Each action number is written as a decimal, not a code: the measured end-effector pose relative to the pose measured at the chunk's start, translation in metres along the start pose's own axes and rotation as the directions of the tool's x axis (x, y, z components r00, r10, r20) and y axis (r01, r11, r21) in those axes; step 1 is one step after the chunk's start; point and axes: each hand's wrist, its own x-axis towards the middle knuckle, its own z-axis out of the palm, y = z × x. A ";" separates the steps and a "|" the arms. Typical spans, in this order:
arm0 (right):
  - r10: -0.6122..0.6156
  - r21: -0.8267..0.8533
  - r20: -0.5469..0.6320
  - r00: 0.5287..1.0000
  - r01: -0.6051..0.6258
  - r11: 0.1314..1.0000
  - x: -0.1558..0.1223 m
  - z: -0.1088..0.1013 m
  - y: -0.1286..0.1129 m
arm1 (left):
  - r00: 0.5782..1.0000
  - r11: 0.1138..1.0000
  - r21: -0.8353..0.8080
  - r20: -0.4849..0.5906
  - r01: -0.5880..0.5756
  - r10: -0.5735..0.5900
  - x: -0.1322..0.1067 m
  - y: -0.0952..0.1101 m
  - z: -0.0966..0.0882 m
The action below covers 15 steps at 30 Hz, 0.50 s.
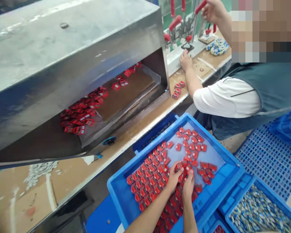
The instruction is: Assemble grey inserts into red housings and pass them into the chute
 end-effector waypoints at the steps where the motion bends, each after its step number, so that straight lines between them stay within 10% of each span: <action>1: 0.048 0.141 -0.145 0.988 -0.027 0.990 -0.005 0.007 0.002 | 1.000 0.998 -0.049 -0.018 -0.025 0.024 -0.006 -0.001 -0.002; 5: 0.213 0.588 -0.517 0.829 0.163 0.793 -0.026 0.026 -0.012 | 0.993 0.949 -0.291 -0.049 -0.120 0.110 -0.030 0.003 -0.023; 8: 0.095 0.648 -0.503 0.859 0.302 0.699 -0.024 0.016 -0.072 | 0.952 0.889 -0.357 -0.205 -0.287 0.226 -0.030 0.036 -0.059; 15: -0.372 0.589 -0.544 0.752 0.658 0.469 0.087 -0.033 -0.366 | 0.605 0.556 -0.286 -0.571 -0.780 0.555 0.099 0.232 -0.197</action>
